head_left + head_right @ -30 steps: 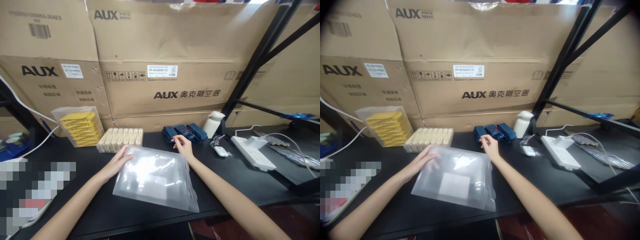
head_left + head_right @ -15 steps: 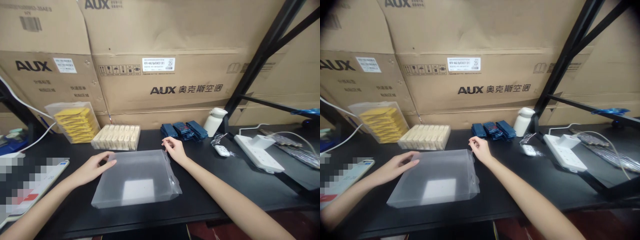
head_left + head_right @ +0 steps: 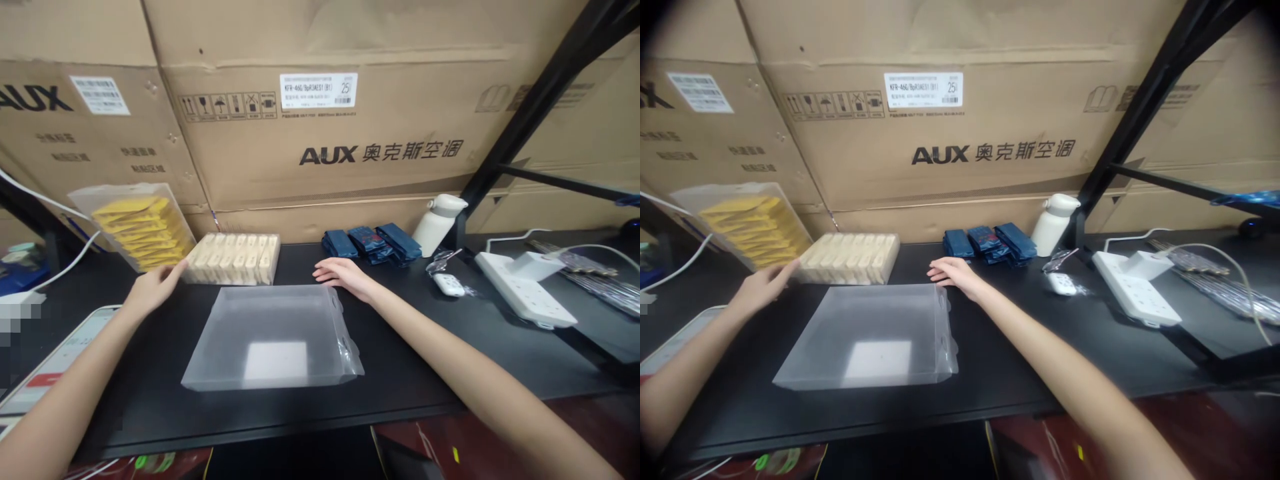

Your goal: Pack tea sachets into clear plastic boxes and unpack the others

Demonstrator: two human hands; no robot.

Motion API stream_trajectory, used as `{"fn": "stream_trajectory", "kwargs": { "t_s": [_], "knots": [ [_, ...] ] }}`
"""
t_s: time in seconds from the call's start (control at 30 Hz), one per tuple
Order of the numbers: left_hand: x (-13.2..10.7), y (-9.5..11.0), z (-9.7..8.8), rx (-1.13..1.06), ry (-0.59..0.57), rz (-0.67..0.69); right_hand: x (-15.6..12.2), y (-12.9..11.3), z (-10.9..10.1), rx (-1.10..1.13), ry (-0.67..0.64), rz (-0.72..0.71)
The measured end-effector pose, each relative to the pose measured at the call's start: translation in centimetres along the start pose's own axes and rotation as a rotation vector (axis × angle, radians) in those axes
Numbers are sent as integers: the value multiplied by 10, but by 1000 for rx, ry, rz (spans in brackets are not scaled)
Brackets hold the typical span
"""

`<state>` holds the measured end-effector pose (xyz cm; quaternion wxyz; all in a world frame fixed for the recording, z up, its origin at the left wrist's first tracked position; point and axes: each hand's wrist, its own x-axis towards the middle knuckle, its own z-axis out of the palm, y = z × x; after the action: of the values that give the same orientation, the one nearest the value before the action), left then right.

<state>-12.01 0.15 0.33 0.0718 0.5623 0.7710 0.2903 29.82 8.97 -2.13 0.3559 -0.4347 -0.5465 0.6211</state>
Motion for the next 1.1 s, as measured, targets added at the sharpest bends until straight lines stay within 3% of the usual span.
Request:
{"fn": "stream_trajectory", "kwargs": {
  "t_s": [0.1, 0.27, 0.43, 0.53, 0.67, 0.77, 0.83, 1.0, 1.1],
  "knots": [
    [-2, 2, 11, -56, -32, -70, 14, -11, 11, -62, -97, 45],
    [-4, 6, 26, -223, -45, -105, 41, -23, 51, -181, -172, 77],
    [-12, 11, 42, -477, -61, -44, 50, -31, 74, -228, -171, -56],
    [-21, 26, 46, -654, -57, 11, 47, -39, 72, -115, -43, -238],
    [-34, 55, 29, -1023, -29, 33, 22, -51, 58, -19, 177, -395],
    [-43, 77, 13, -1149, -268, 14, -8, -49, 47, -45, 194, -492],
    [-49, 89, 10, -1199, -406, -98, -25, -41, 42, -26, 233, -526],
    [-69, 103, 21, -1272, -397, -159, -47, -24, 35, -68, 334, -541],
    [-77, 100, 19, -1247, -358, -160, -54, -24, 34, -103, 309, -520]
  ]
}}
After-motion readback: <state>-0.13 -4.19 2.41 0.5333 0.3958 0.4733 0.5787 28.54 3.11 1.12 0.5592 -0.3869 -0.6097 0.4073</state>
